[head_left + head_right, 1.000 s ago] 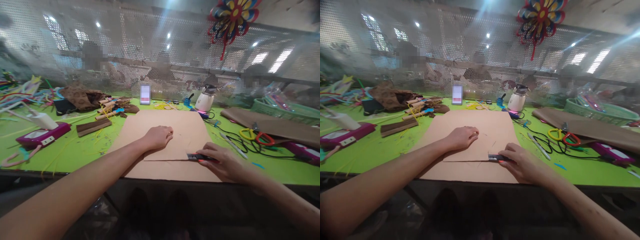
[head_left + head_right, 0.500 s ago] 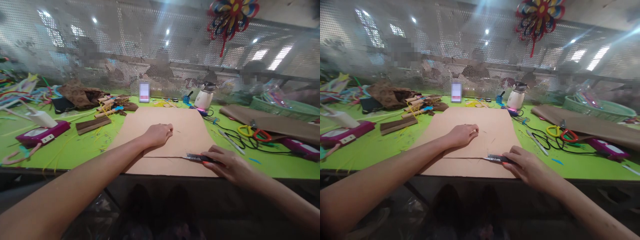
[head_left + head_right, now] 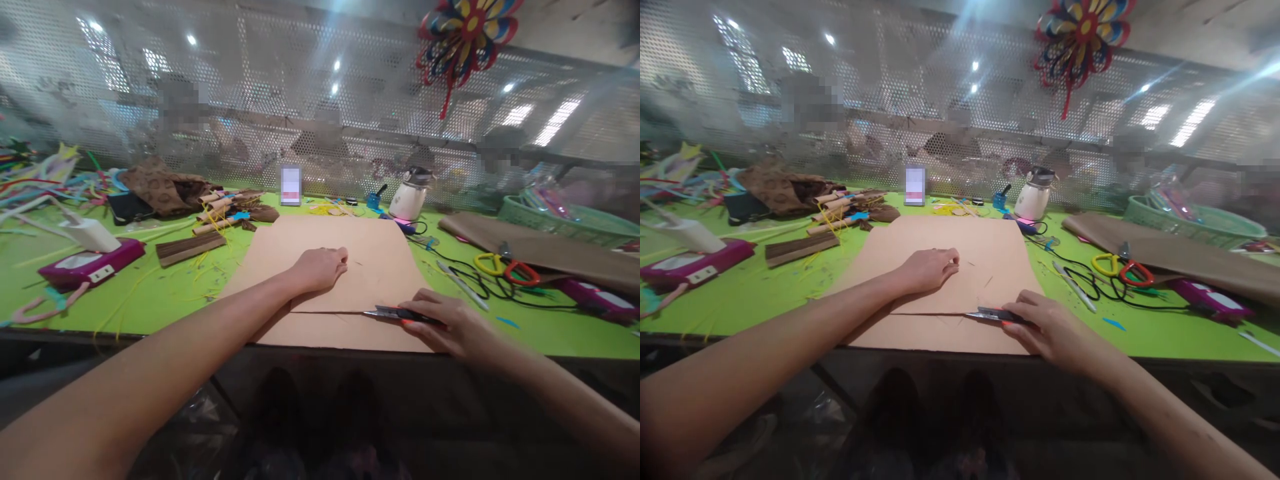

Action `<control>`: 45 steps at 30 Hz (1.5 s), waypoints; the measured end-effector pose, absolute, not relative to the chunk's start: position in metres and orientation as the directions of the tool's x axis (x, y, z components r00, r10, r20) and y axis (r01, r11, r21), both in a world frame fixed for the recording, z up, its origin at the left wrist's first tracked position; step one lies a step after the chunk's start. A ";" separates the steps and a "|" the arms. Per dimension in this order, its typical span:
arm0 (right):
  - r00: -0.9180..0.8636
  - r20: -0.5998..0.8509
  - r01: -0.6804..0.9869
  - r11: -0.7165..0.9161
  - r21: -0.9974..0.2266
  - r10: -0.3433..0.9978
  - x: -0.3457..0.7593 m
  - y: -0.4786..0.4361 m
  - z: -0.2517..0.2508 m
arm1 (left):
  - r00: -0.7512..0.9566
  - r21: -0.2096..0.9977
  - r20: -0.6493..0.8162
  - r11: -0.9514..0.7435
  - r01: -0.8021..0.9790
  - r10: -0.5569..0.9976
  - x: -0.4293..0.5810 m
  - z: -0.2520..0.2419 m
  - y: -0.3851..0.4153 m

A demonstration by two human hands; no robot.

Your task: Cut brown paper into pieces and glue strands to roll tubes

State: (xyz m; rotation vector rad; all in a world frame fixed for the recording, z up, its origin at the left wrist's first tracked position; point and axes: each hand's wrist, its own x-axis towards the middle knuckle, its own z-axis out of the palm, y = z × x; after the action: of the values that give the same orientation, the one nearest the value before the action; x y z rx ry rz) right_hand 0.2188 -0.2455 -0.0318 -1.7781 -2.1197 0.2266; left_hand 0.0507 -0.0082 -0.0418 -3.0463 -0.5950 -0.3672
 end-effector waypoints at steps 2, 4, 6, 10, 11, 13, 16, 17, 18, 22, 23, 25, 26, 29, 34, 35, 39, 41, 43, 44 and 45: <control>-0.127 0.153 0.916 0.175 -0.360 0.980 0.220 -0.253 -0.032 | 0.902 0.030 0.227 -0.929 0.369 0.366 0.051 -0.042 -0.008; -0.108 0.151 0.921 0.156 -0.356 0.983 0.220 -0.256 -0.033 | 0.906 0.030 0.224 -0.932 0.362 0.359 0.051 -0.042 -0.007; -0.099 0.160 0.928 0.150 -0.342 0.982 0.217 -0.254 -0.034 | 0.907 0.028 0.225 -0.933 0.360 0.357 0.051 -0.042 -0.008; -0.110 0.191 0.930 0.169 -0.328 0.975 0.204 -0.236 -0.035 | 0.898 0.022 0.226 -0.924 0.383 0.377 0.051 -0.041 -0.009; -0.112 0.200 0.930 0.173 -0.323 0.973 0.201 -0.232 -0.036 | 0.897 0.020 0.227 -0.922 0.386 0.381 0.051 -0.041 -0.009; -0.117 0.213 0.932 0.182 -0.315 0.970 0.196 -0.227 -0.036 | 0.897 0.018 0.230 -0.923 0.384 0.378 0.051 -0.041 -0.010; -0.125 0.206 0.928 0.188 -0.321 0.971 0.195 -0.229 -0.035 | 0.898 0.021 0.235 -0.925 0.379 0.373 0.051 -0.042 -0.010; -0.128 0.196 0.925 0.189 -0.329 0.972 0.195 -0.232 -0.034 | 0.897 0.025 0.238 -0.925 0.379 0.373 0.051 -0.043 -0.010; -0.130 0.185 0.923 0.187 -0.336 0.974 0.196 -0.234 -0.033 | 0.897 0.029 0.239 -0.926 0.376 0.372 0.051 -0.043 -0.010; -0.131 0.168 0.922 0.182 -0.343 0.977 0.193 -0.230 -0.030 | 0.899 0.048 0.229 -0.927 0.373 0.374 0.050 -0.042 -0.011; -0.133 0.179 0.925 0.186 -0.330 0.975 0.190 -0.226 -0.030 | 0.899 0.051 0.224 -0.925 0.376 0.377 0.050 -0.041 -0.011; -0.140 0.194 0.935 0.194 -0.297 0.971 0.184 -0.217 -0.029 | 0.897 0.052 0.215 -0.921 0.385 0.387 0.050 -0.040 -0.013; -0.142 0.199 0.939 0.196 -0.283 0.970 0.181 -0.214 -0.029 | 0.895 0.051 0.213 -0.920 0.390 0.391 0.050 -0.039 -0.013; -0.144 0.190 0.939 0.195 -0.285 0.971 0.177 -0.211 -0.030 | 0.894 0.046 0.216 -0.919 0.391 0.391 0.050 -0.040 -0.013; -0.127 0.168 0.926 0.178 -0.334 0.977 0.177 -0.221 -0.030 | 0.898 0.049 0.224 -0.925 0.377 0.378 0.050 -0.041 -0.012; -0.126 0.167 0.929 0.175 -0.327 0.978 0.175 -0.220 -0.029 | 0.897 0.049 0.222 -0.924 0.380 0.381 0.050 -0.042 -0.012; -0.126 0.148 0.940 0.165 -0.299 0.981 0.159 -0.209 -0.022 | 0.896 0.035 0.230 -0.924 0.382 0.379 0.050 -0.042 -0.012; -0.115 0.139 0.942 0.153 -0.299 0.984 0.150 -0.205 -0.019 | 0.899 0.035 0.230 -0.926 0.375 0.373 0.051 -0.042 -0.011; -0.105 0.136 0.944 0.142 -0.298 0.985 0.144 -0.205 -0.017 | 0.900 0.040 0.222 -0.926 0.376 0.375 0.051 -0.043 -0.010; -0.100 0.133 0.945 0.136 -0.298 0.986 0.143 -0.206 -0.016 | 0.900 0.042 0.218 -0.925 0.377 0.376 0.051 -0.043 -0.009; -0.096 0.132 0.945 0.132 -0.298 0.987 0.143 -0.207 -0.016 | 0.900 0.044 0.217 -0.925 0.377 0.377 0.052 -0.044 -0.009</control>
State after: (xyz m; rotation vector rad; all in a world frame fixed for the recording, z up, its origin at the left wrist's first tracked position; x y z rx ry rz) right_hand 0.1427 -0.2074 -0.0162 -1.8822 -2.1170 0.1975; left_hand 0.0516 -0.0090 -0.0437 -3.0631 -0.6075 -0.3505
